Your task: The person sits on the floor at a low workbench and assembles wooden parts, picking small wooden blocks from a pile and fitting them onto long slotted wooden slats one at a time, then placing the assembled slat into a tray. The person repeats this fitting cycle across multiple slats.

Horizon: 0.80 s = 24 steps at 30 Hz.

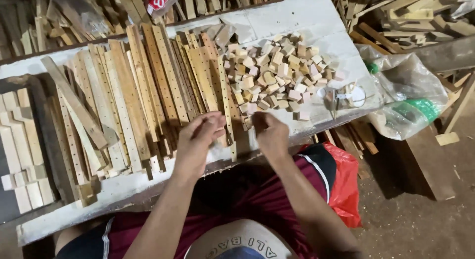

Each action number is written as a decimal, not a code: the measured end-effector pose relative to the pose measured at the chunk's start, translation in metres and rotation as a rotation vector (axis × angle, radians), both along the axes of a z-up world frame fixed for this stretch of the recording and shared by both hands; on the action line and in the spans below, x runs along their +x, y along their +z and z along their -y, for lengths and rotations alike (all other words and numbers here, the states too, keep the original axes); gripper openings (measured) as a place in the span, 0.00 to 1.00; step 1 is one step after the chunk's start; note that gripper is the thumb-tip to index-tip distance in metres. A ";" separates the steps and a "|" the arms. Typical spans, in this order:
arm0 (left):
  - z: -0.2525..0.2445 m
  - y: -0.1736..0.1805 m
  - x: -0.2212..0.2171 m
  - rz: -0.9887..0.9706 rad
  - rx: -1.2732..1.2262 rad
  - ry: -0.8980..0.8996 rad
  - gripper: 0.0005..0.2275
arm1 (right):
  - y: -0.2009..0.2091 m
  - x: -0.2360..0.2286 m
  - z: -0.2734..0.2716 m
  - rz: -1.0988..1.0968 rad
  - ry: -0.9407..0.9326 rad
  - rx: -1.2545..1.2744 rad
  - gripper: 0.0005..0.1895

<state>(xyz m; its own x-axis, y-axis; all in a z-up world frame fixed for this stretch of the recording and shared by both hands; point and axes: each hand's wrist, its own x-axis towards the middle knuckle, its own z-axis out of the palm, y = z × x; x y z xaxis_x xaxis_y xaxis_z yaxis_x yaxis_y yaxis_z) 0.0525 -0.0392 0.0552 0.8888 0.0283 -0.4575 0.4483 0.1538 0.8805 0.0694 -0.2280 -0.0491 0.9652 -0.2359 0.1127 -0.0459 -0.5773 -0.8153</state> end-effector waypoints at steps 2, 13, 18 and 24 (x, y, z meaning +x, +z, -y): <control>0.015 -0.025 0.000 0.065 0.014 0.018 0.15 | -0.012 0.008 0.022 -0.071 -0.049 -0.032 0.11; 0.068 -0.069 0.027 0.097 0.196 -0.032 0.17 | -0.092 0.064 0.064 -0.093 0.390 -0.533 0.54; 0.079 -0.060 0.035 0.062 0.360 -0.050 0.21 | -0.063 0.053 0.060 -0.053 0.370 0.010 0.36; 0.097 -0.080 0.042 0.111 0.053 -0.048 0.15 | -0.004 0.016 0.065 0.038 0.248 0.280 0.27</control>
